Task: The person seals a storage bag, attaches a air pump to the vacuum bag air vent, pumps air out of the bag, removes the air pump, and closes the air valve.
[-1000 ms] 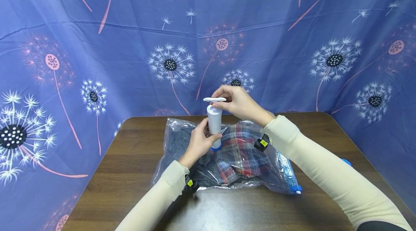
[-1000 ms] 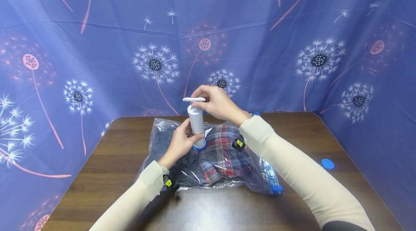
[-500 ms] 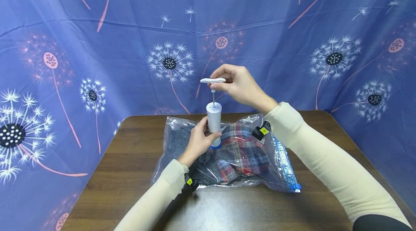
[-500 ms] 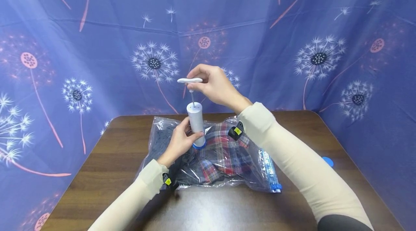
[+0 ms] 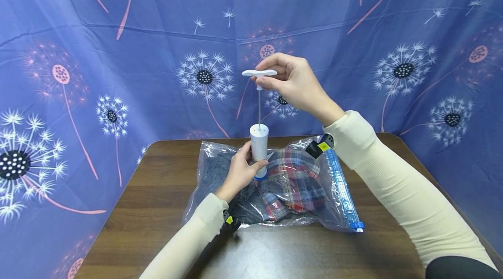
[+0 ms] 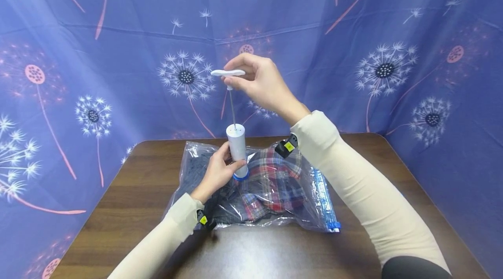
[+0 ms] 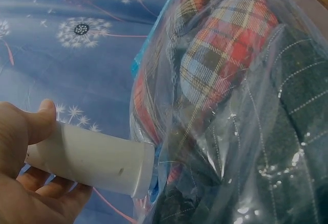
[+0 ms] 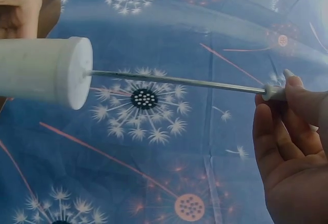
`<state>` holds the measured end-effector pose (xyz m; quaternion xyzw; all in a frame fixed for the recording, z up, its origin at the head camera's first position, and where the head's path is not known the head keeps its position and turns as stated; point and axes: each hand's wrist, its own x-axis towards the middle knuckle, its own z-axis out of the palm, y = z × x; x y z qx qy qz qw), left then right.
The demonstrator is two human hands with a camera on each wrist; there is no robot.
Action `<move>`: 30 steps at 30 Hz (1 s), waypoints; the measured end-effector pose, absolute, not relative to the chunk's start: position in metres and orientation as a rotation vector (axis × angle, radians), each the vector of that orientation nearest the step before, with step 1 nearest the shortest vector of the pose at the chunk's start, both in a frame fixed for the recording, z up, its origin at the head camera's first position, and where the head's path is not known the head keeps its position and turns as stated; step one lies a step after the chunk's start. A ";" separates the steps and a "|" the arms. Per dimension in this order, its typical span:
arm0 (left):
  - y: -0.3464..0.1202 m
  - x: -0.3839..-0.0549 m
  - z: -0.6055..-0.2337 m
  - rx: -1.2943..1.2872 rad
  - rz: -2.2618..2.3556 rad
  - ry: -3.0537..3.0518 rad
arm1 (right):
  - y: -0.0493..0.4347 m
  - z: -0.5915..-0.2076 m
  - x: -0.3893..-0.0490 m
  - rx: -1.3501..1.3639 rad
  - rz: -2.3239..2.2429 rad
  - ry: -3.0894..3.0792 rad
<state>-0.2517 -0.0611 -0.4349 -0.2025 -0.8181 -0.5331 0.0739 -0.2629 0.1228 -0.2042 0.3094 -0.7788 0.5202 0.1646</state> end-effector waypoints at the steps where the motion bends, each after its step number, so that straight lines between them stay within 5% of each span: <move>1: -0.061 -0.252 -0.435 -0.609 -1.599 -2.457 | 0.123 -0.206 -0.263 0.887 1.478 -2.230; 30: -0.065 -0.253 -0.433 -0.607 -1.634 -2.451 | 0.122 -0.290 -0.273 0.881 1.428 -2.564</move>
